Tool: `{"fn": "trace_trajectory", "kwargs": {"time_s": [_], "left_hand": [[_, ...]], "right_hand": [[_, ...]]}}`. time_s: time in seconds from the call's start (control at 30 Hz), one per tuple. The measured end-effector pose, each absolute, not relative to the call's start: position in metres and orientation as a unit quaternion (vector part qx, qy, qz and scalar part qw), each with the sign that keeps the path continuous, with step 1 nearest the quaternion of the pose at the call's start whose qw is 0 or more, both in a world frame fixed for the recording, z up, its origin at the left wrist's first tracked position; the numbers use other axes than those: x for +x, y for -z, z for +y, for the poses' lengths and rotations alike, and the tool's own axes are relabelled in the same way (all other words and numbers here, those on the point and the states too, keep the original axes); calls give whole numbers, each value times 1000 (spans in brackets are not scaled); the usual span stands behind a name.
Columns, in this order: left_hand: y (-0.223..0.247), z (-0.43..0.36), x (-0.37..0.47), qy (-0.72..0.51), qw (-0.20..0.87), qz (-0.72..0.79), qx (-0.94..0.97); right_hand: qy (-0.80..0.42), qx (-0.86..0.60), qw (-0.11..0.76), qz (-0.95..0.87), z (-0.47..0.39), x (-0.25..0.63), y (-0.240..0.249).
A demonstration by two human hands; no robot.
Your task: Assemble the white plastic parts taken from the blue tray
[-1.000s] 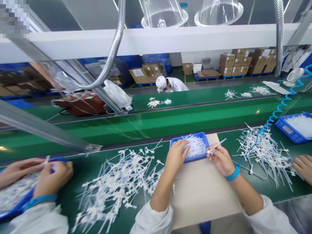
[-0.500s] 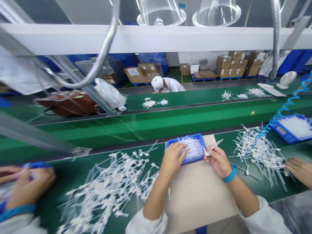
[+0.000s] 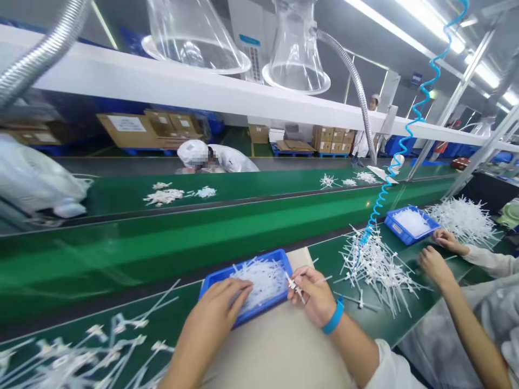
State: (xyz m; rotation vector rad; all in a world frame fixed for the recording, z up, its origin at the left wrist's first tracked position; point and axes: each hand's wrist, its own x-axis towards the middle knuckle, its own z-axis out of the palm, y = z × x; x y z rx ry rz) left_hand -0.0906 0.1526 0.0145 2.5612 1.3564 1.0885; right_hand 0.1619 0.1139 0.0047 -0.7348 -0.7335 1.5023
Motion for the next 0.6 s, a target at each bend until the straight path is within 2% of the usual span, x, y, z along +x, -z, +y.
{"fn": "trace_trajectory", "kwargs": {"time_s": [0.6], "left_hand": [[-19,140,-73,-374,35,491,786]], "right_hand": [[-631,-360,595,-343,106,171,-11]]}}
